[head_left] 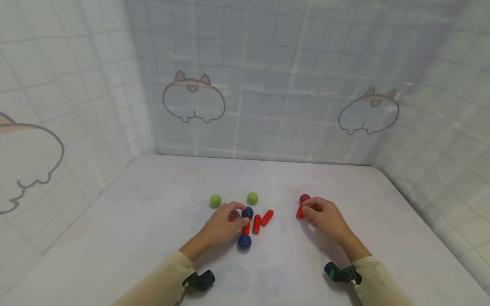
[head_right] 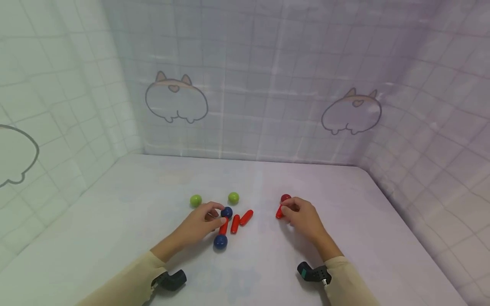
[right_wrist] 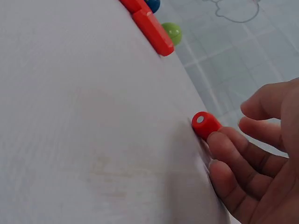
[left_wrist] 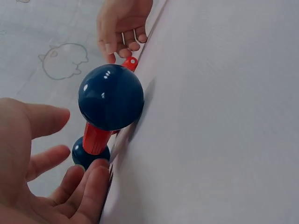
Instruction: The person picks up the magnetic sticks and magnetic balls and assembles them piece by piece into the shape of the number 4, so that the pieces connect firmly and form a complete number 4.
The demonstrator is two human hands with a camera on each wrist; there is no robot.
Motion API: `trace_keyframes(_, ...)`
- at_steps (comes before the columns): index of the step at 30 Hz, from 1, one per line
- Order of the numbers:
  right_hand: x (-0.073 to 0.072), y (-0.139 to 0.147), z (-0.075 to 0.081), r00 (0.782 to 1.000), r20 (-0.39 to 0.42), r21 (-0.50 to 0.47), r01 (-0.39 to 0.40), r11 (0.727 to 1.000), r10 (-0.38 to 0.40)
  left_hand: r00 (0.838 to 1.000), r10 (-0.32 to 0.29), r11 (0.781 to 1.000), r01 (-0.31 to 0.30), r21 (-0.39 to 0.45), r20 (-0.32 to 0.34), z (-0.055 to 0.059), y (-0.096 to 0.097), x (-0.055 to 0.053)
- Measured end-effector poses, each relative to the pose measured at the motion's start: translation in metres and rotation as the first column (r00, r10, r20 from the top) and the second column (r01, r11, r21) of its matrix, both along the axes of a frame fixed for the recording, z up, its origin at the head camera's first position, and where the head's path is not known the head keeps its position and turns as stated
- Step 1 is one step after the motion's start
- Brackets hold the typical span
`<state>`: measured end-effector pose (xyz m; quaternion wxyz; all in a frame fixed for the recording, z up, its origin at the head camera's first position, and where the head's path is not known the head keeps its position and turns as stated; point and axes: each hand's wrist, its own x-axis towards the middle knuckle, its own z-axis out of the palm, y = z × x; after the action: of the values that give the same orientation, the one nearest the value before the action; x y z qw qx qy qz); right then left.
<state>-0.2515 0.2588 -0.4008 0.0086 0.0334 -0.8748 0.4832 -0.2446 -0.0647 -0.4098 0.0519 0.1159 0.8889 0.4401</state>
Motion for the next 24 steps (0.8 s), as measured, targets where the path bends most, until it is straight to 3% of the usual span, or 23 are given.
trace_keyframes(5, -0.002, -0.002, -0.005, 0.999, -0.034, 0.132, -0.009, 0.991, 0.013, 0.999, -0.029, 0.999, 0.029, 0.034, 0.021, 0.0, -0.005, 0.004)
trace_keyframes(11, -0.004, -0.006, -0.006, 0.993, -0.116, 0.273, 0.006, 0.962, 0.027, 0.99, -0.107, 0.993, 0.101, 0.065, 0.093, 0.003, -0.011, 0.009)
trace_keyframes(18, -0.006, -0.009, -0.006, 0.989, -0.141, 0.343, 0.019, 0.939, 0.032, 0.964, -0.252, 0.968, 0.251, 0.031, 0.082, 0.005, -0.015, 0.009)
trace_keyframes(24, -0.003, -0.01, -0.006, 0.99, -0.137, 0.379, 0.067, 0.923, -0.015, 0.936, -0.335, 0.94, 0.34, -0.031, 0.107, 0.004, -0.016, 0.009)
